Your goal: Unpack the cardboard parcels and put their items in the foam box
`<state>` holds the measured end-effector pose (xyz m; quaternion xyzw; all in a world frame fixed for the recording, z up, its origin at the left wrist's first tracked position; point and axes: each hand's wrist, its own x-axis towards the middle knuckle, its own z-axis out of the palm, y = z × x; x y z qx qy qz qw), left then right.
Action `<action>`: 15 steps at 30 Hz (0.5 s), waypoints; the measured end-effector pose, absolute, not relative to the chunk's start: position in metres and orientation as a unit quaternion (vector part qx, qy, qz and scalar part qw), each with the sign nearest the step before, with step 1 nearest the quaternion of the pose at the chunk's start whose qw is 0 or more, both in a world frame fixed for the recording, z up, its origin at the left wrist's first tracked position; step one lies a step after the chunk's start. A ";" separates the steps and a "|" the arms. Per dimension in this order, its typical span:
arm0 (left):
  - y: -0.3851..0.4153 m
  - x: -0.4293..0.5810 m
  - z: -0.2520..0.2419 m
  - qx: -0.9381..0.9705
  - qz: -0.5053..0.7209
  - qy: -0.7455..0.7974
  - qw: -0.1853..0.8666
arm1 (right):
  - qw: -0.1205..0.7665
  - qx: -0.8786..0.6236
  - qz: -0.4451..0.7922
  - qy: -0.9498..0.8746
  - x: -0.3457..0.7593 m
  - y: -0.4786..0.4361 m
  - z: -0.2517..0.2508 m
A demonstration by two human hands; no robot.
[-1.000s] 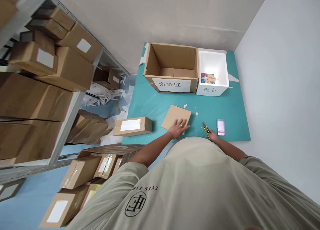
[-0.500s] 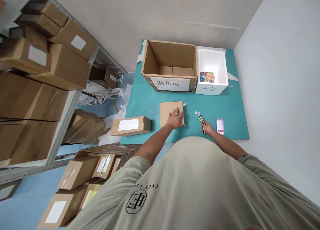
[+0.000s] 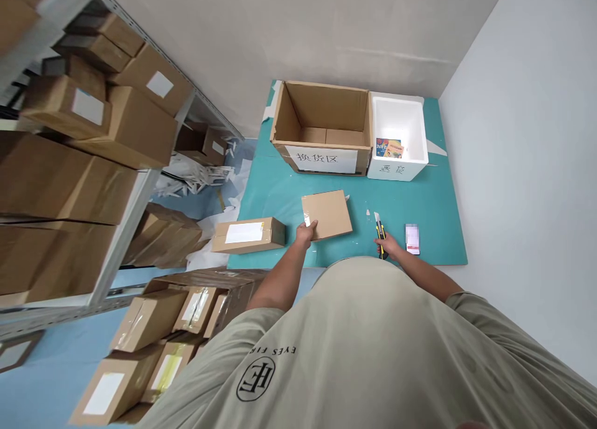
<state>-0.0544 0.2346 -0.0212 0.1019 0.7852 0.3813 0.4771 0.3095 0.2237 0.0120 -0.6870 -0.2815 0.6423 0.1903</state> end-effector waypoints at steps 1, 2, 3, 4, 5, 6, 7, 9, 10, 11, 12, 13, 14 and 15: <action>0.234 -0.048 -0.022 0.101 0.398 0.769 0.490 | 0.195 -0.687 0.646 -0.270 0.308 0.224 0.013; 0.234 -0.043 -0.022 0.096 0.416 0.751 0.504 | 0.199 -0.686 0.651 -0.259 0.306 0.225 0.014; 0.235 -0.038 -0.022 0.084 0.436 0.729 0.521 | 0.204 -0.684 0.654 -0.251 0.305 0.227 0.015; 0.236 -0.034 -0.021 0.069 0.457 0.704 0.540 | 0.209 -0.684 0.655 -0.246 0.303 0.228 0.017; 0.237 -0.030 -0.021 0.053 0.474 0.677 0.560 | 0.218 -0.684 0.653 -0.242 0.300 0.230 0.018; 0.237 -0.027 -0.020 0.040 0.485 0.653 0.580 | 0.229 -0.682 0.652 -0.237 0.298 0.233 0.020; 0.238 -0.023 -0.020 0.033 0.487 0.635 0.599 | 0.243 -0.678 0.654 -0.230 0.295 0.236 0.022; 0.238 -0.015 -0.020 0.033 0.475 0.616 0.627 | 0.276 -0.660 0.666 -0.214 0.290 0.241 0.028; 0.237 -0.010 -0.020 0.040 0.461 0.618 0.636 | 0.290 -0.647 0.673 -0.210 0.287 0.244 0.031; 0.236 -0.005 -0.020 0.050 0.440 0.628 0.640 | 0.301 -0.634 0.680 -0.211 0.284 0.247 0.034; 0.236 -0.001 -0.020 0.067 0.414 0.647 0.637 | 0.307 -0.625 0.685 -0.216 0.281 0.249 0.037; 0.235 0.003 -0.020 0.094 0.381 0.676 0.624 | 0.311 -0.619 0.686 -0.222 0.279 0.251 0.040; 0.234 0.006 -0.020 0.136 0.341 0.713 0.597 | 0.314 -0.618 0.684 -0.229 0.277 0.252 0.043; 0.234 0.008 -0.021 0.186 0.296 0.750 0.561 | 0.318 -0.618 0.679 -0.235 0.275 0.253 0.045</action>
